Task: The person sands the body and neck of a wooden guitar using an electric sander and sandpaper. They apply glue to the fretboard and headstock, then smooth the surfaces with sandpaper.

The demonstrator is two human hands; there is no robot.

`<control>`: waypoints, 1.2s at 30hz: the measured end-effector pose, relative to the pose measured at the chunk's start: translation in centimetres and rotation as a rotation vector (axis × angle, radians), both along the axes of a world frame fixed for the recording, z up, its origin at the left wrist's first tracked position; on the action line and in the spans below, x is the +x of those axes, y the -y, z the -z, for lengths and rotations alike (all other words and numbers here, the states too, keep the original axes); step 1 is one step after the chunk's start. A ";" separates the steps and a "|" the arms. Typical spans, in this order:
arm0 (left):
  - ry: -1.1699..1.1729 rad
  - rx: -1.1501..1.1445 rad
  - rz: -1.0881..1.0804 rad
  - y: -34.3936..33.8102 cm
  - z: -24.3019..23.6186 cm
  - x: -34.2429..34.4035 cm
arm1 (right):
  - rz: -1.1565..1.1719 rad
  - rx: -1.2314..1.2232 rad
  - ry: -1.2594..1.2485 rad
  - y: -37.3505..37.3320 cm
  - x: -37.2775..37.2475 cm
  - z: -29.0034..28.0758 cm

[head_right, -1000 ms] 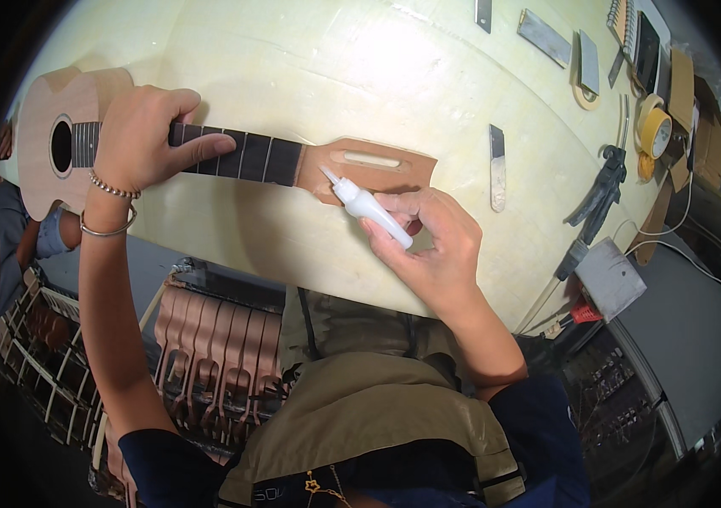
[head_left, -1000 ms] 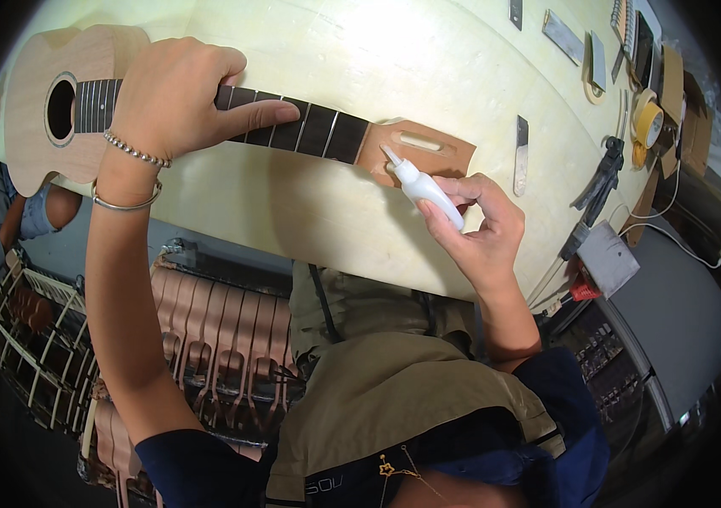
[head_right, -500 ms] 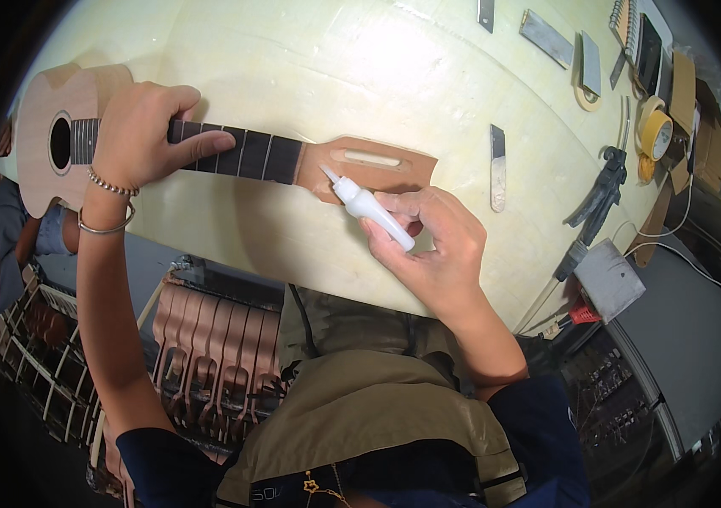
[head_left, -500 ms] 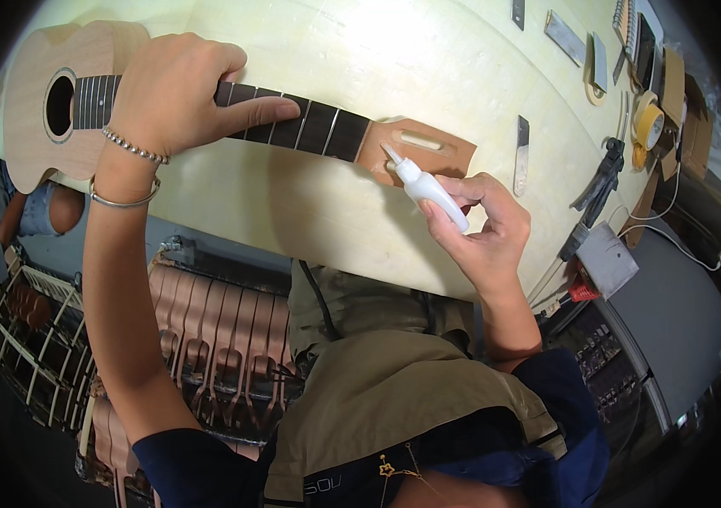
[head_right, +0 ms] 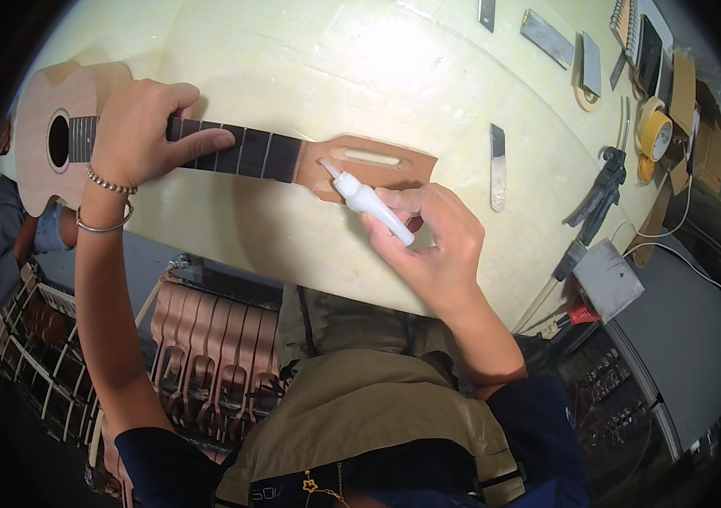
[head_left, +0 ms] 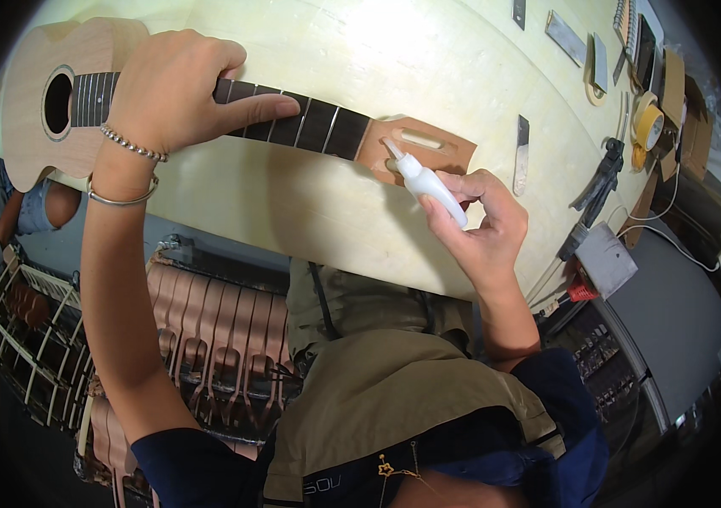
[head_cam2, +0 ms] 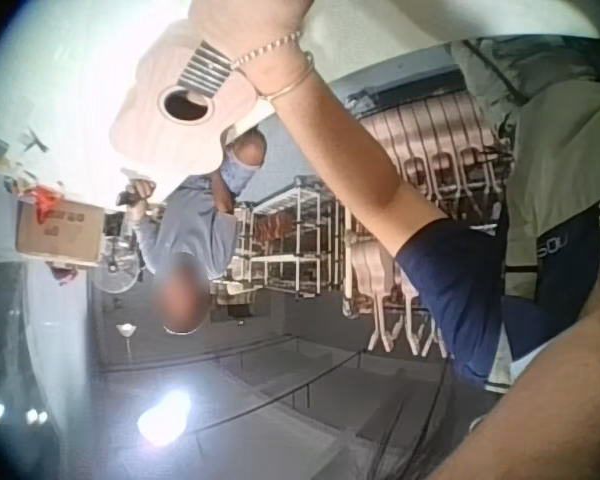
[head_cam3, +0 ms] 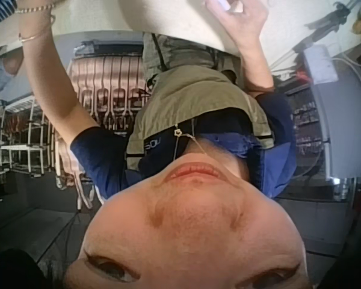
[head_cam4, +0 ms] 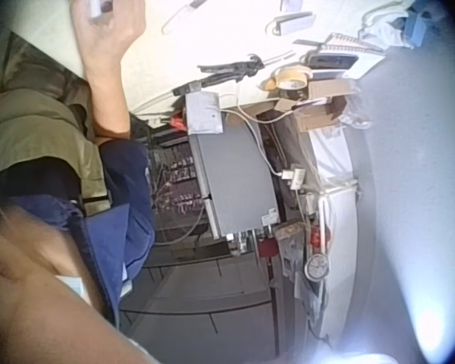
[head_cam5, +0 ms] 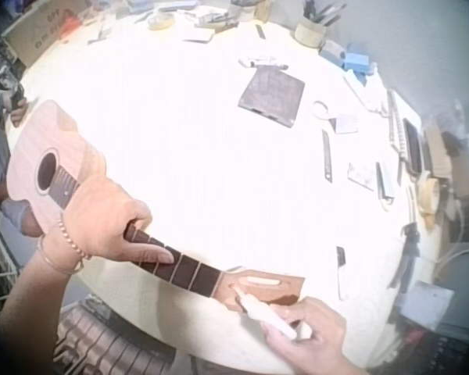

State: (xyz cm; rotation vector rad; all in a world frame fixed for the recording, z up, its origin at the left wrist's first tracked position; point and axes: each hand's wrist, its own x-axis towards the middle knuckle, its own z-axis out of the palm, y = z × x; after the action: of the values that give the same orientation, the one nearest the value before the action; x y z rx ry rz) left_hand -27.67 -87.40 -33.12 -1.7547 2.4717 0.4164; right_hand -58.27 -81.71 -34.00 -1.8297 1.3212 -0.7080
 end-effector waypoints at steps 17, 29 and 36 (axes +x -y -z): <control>-0.062 -0.015 -0.002 0.5 -1.0 -0.5 | 0.399 0.193 0.417 15.3 2.9 4.0; -0.111 0.019 -0.012 0.6 -0.5 -0.6 | 0.473 -0.405 -0.138 22.0 -1.7 4.3; -0.134 0.025 -0.013 0.5 0.0 0.1 | -0.043 -0.504 -0.517 23.4 -13.4 1.8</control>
State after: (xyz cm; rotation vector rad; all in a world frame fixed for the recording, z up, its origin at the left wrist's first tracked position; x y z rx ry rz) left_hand -27.60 -87.88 -33.09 -1.7905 2.5328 0.5818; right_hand -71.68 -105.13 -35.81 -2.5662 1.5082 -0.6017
